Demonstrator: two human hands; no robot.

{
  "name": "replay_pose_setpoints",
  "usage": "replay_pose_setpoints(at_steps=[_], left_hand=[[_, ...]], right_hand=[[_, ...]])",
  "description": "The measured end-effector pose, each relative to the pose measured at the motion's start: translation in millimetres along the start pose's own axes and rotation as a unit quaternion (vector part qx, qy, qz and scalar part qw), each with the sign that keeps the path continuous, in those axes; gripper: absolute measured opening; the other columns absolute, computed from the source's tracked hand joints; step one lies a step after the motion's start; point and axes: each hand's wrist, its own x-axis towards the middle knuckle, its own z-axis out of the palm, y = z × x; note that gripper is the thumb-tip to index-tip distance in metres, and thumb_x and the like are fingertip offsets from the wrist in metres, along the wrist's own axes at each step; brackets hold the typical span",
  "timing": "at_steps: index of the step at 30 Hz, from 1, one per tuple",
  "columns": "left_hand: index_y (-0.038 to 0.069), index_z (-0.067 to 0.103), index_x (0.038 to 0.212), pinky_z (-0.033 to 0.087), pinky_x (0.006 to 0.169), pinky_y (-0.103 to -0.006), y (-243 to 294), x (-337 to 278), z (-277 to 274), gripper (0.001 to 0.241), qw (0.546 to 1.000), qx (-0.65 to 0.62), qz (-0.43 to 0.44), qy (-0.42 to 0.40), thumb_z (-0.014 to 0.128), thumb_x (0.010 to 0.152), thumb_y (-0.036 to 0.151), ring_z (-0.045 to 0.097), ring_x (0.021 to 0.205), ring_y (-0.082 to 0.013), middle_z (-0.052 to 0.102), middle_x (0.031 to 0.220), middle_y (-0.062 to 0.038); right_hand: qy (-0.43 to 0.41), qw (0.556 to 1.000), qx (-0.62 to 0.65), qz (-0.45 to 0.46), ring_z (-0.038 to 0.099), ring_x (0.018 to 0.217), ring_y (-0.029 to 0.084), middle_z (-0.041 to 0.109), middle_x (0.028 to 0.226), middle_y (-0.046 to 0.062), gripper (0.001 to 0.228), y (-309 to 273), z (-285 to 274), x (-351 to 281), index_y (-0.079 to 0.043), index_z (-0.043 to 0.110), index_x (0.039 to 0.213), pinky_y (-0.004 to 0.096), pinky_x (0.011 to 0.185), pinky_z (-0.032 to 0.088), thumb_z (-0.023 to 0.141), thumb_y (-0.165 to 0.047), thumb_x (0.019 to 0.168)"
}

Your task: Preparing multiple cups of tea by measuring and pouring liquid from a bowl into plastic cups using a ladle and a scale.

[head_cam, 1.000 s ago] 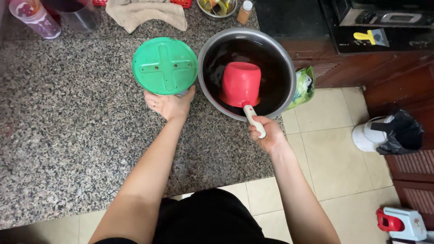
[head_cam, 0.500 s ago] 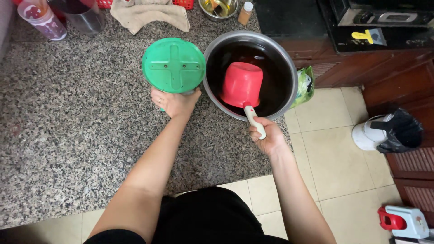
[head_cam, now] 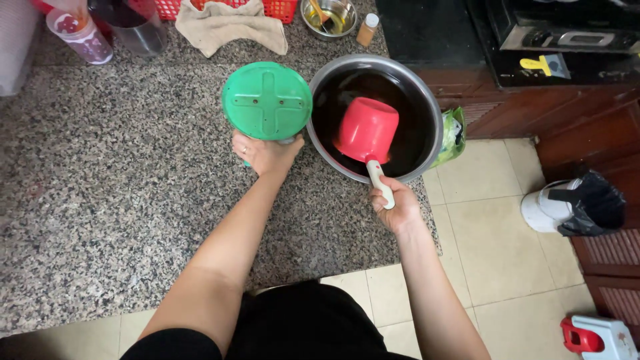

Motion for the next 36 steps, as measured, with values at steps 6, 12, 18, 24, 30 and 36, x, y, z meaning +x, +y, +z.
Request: replay_pose_setpoints(at_steps=[6, 12, 18, 24, 30, 36], left_hand=[[-0.001, 0.018, 0.162, 0.010, 0.130, -0.0587, -10.7, 4.2, 11.2, 0.152, 0.999, -0.028, 0.043, 0.013, 0.088, 0.049, 0.075, 0.025, 0.152, -0.0529, 0.015, 0.164, -0.029], [-0.001, 0.005, 0.161, 0.015, 0.129, -0.0609, -24.7, -25.8, -9.9, 0.144, 0.992, -0.069, 0.109, -0.006, 0.094, 0.069, 0.064, 0.016, 0.157, -0.0504, 0.006, 0.166, -0.031], [0.010, 0.006, 0.162, 0.024, 0.125, -0.0641, -95.0, -64.9, -15.5, 0.139, 0.970, -0.150, 0.191, 0.031, 0.099, 0.066, 0.045, 0.008, 0.155, -0.0437, 0.004, 0.162, -0.020], [0.008, 0.014, 0.154, 0.009, 0.128, -0.0597, -175.5, -94.7, -49.0, 0.118, 0.966, -0.198, 0.163, -0.041, 0.095, 0.071, 0.029, 0.001, 0.151, -0.0446, 0.008, 0.153, -0.019], [0.002, 0.018, 0.148, 0.028, 0.123, -0.0583, -213.3, -111.4, -108.5, 0.108, 0.965, -0.180, 0.190, -0.030, 0.092, 0.070, 0.015, 0.013, 0.146, -0.0486, 0.013, 0.145, -0.022], [-0.014, 0.019, 0.143, 0.038, 0.109, -0.0515, -272.8, -117.2, -122.5, 0.091, 0.958, -0.148, 0.246, -0.005, 0.076, 0.080, 0.019, 0.021, 0.137, -0.0470, 0.016, 0.149, -0.037]], right_hand=[[0.051, 0.996, -0.058, -0.053, 0.069, 0.066, 0.023, 0.062, 0.088, 0.017, 0.021, 2.0, -11.3, 15.7, 0.003, 0.057, 0.107, 0.015, 0.044, 0.048, 0.070, -0.002, 0.092], [0.056, 0.985, -0.138, -0.090, 0.079, 0.080, 0.032, 0.069, 0.093, 0.020, 0.021, 3.0, -0.8, 2.5, 0.002, 0.057, 0.108, 0.021, 0.056, 0.062, 0.070, -0.004, 0.093], [0.082, 0.977, -0.150, -0.126, 0.080, 0.084, 0.037, 0.070, 0.094, 0.022, 0.026, 9.1, 6.2, -14.9, 0.006, 0.058, 0.111, 0.027, 0.060, 0.068, 0.073, -0.004, 0.092], [0.126, 0.963, -0.167, -0.170, 0.080, 0.082, 0.037, 0.070, 0.094, 0.023, 0.031, 14.3, -2.0, -8.5, 0.007, 0.056, 0.109, 0.029, 0.062, 0.071, 0.077, -0.007, 0.090], [0.257, 0.746, -0.517, -0.331, 0.076, 0.059, 0.030, 0.069, 0.091, 0.026, 0.059, 6.3, -33.1, 27.7, 0.010, 0.055, 0.135, 0.036, 0.042, 0.065, 0.076, -0.028, 0.094], [0.242, 0.540, -0.666, -0.455, 0.071, 0.109, 0.038, 0.072, 0.120, 0.029, 0.042, 16.4, 6.1, 3.9, 0.014, 0.063, 0.129, 0.042, 0.093, 0.057, 0.051, -0.019, 0.105]])
